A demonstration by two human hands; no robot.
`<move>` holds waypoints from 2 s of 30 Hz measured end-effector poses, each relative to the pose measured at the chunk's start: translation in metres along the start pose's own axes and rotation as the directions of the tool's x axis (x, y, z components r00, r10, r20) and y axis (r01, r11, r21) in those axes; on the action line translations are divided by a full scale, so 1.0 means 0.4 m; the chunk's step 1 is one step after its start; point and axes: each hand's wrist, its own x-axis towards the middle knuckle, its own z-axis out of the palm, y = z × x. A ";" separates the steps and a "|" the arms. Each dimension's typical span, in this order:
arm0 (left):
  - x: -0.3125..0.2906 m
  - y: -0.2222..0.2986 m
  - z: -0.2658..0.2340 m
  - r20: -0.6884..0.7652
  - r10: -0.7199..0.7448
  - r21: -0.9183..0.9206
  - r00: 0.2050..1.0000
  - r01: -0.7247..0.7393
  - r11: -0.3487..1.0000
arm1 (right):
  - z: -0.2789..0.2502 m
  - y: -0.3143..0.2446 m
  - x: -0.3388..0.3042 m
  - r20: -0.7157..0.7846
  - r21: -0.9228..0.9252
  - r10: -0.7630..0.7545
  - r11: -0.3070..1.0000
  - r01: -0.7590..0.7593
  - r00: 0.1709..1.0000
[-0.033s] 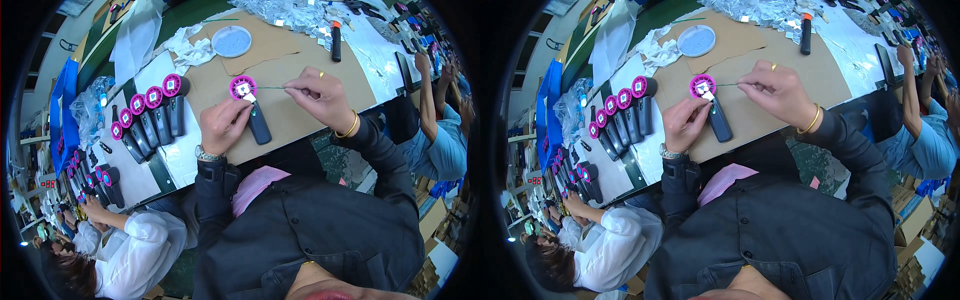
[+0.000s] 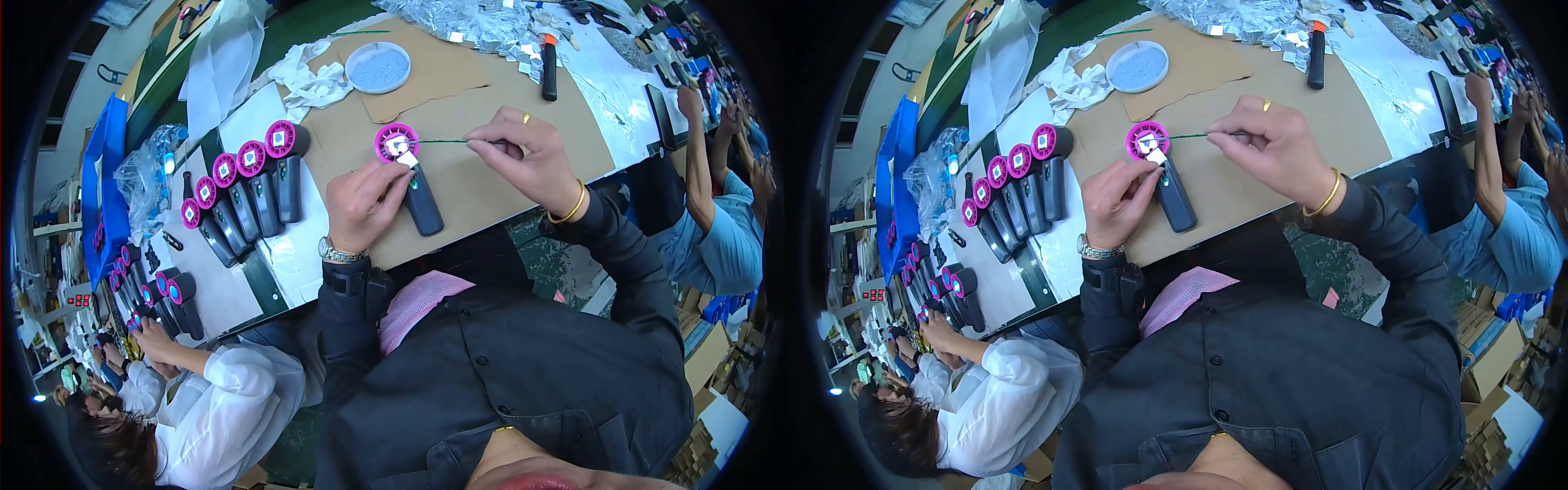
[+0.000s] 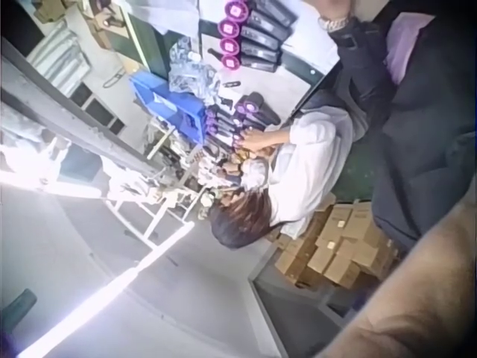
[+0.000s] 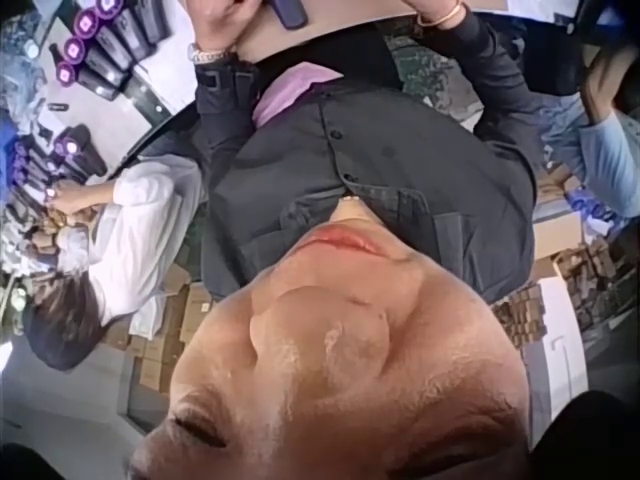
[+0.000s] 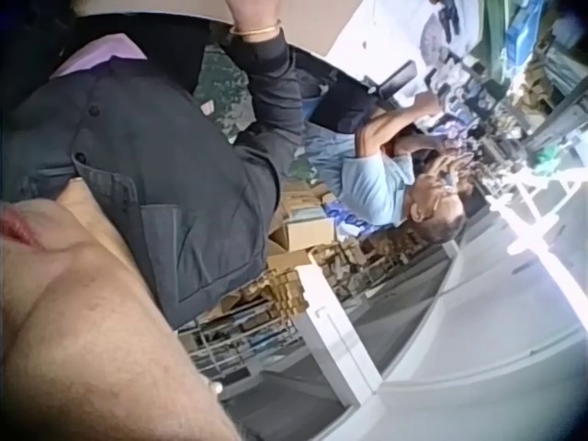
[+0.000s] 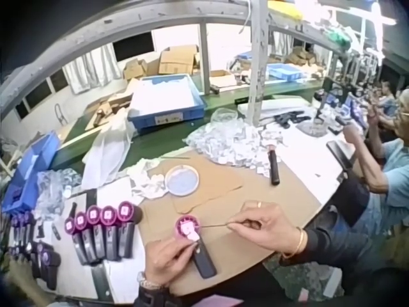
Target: The person picks up a small square component and places it onto the center of a handheld fan, then applies a substance using a thin applicator. They wipe the fan with a cloth and fit a cylindrical cover over the fan head before setting it aside.
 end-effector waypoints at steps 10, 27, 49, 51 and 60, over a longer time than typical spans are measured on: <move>-0.007 -0.009 -0.003 -0.054 0.025 0.044 0.998 -0.023 0.999 | -0.019 0.003 -0.028 0.046 0.104 0.149 0.983 -0.154 0.988; -0.004 -0.018 0.006 -0.126 0.065 0.028 0.990 -0.062 0.998 | -0.057 -0.001 -0.005 0.258 -0.331 -0.478 0.773 0.542 0.840; -0.020 -0.011 0.009 -0.187 -0.086 -0.063 0.979 0.075 0.995 | 0.025 0.104 0.164 -0.111 -0.207 -0.031 0.978 0.007 0.993; -0.025 -0.014 0.012 -0.208 -0.087 -0.056 0.974 0.077 0.995 | 0.063 0.150 0.192 -0.115 -0.260 -0.108 0.963 0.075 0.987; -0.040 -0.034 0.020 -0.262 -0.126 -0.073 0.957 0.110 0.991 | 0.067 0.217 0.202 0.009 -0.417 0.006 0.909 -0.002 1.000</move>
